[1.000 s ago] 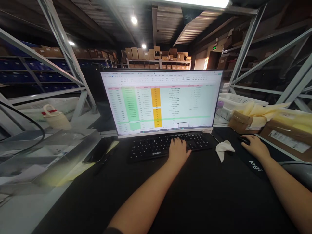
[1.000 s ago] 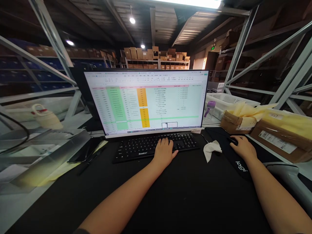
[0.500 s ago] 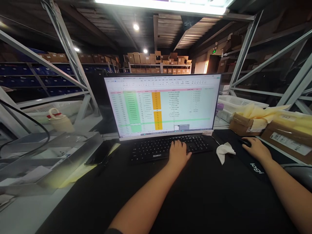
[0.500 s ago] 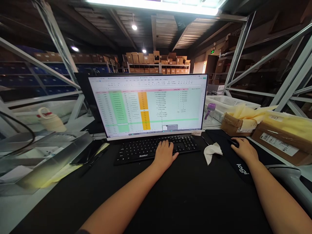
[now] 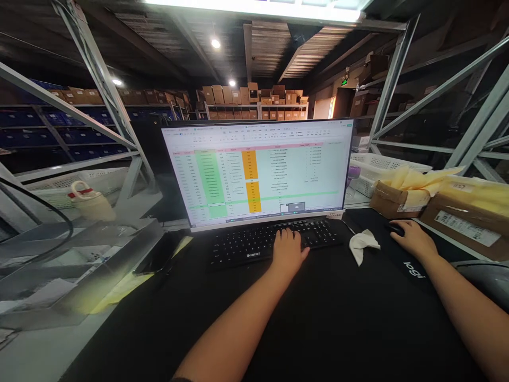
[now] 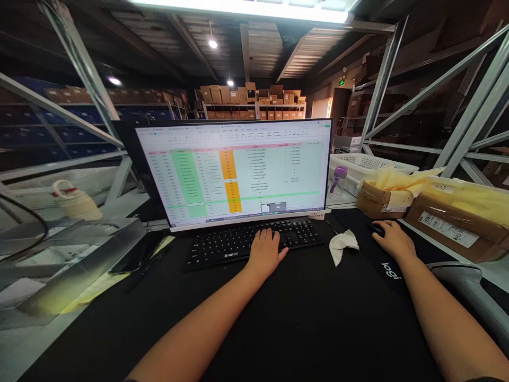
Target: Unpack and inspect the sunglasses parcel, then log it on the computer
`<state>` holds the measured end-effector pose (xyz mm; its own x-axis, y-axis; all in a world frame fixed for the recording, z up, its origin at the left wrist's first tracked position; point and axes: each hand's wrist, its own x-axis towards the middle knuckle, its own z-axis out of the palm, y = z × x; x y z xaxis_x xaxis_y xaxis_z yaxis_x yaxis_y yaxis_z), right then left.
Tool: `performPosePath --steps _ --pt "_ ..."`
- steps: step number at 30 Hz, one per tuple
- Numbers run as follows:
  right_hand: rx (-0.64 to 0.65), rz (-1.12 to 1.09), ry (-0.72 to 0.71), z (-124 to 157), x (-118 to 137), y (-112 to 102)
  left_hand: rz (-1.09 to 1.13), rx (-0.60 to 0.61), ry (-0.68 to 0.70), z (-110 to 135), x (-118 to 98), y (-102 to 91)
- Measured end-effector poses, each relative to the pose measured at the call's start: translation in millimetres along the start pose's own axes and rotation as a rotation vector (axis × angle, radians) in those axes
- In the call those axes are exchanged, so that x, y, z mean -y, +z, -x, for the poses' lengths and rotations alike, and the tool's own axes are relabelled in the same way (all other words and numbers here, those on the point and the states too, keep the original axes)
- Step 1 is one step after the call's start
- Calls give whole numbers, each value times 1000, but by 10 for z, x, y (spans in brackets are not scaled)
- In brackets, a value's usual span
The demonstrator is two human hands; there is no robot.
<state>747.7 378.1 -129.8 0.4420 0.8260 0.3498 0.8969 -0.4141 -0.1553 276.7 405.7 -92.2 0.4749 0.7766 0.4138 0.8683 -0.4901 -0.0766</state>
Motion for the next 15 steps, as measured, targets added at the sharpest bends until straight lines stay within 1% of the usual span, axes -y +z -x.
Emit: performPosePath --steps 5,15 --pt "13 -19 10 -14 16 -13 2 5 1 -7 6 17" --pt "-9 -49 -1 -23 2 10 -5 -6 -4 -7 8 21"
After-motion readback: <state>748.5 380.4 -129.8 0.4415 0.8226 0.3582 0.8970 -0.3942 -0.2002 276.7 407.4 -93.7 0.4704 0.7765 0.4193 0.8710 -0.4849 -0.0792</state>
